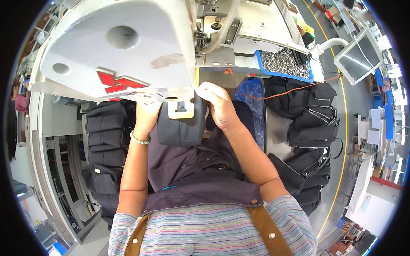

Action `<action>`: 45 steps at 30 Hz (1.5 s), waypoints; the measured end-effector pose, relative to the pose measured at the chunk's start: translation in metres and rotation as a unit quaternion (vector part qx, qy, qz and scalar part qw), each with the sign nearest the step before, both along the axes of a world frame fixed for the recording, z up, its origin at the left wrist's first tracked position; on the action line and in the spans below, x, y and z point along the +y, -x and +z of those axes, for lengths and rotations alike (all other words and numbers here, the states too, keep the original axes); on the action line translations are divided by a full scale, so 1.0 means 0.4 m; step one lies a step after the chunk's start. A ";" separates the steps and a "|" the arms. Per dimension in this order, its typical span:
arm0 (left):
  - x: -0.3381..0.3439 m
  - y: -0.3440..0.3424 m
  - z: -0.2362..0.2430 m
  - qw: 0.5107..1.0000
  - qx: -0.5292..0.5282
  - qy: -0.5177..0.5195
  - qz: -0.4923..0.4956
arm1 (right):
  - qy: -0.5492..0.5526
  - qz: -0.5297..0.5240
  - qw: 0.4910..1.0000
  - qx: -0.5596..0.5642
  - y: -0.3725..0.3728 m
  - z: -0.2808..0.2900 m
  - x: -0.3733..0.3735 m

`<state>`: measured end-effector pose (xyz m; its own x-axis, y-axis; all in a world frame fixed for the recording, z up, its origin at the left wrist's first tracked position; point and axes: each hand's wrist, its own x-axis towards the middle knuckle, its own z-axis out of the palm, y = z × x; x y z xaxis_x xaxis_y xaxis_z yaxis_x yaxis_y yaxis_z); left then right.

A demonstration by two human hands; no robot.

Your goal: The person sews and assembles black fabric pieces and bag straps into finished bags using an industrial sewing machine.

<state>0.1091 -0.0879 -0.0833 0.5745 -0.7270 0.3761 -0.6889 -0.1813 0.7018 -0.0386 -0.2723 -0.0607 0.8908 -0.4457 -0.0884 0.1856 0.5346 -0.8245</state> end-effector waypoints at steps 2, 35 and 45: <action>-0.013 0.009 0.010 0.998 0.054 0.045 0.000 | 0.014 0.005 1.000 0.011 0.003 0.006 0.001; 0.013 0.160 0.167 0.993 0.119 0.008 0.000 | 0.176 -0.053 0.982 0.038 0.002 -0.002 0.006; 0.007 0.165 0.183 0.995 0.102 -0.008 -0.004 | 0.021 -0.083 0.996 -0.022 -0.016 -0.006 0.049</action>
<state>0.0430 -0.0849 -0.0100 0.6316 -0.7372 0.2400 -0.5340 -0.1893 0.8240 -0.0323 -0.2528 -0.0630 0.8072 -0.5896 -0.0286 0.3058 0.4591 -0.8341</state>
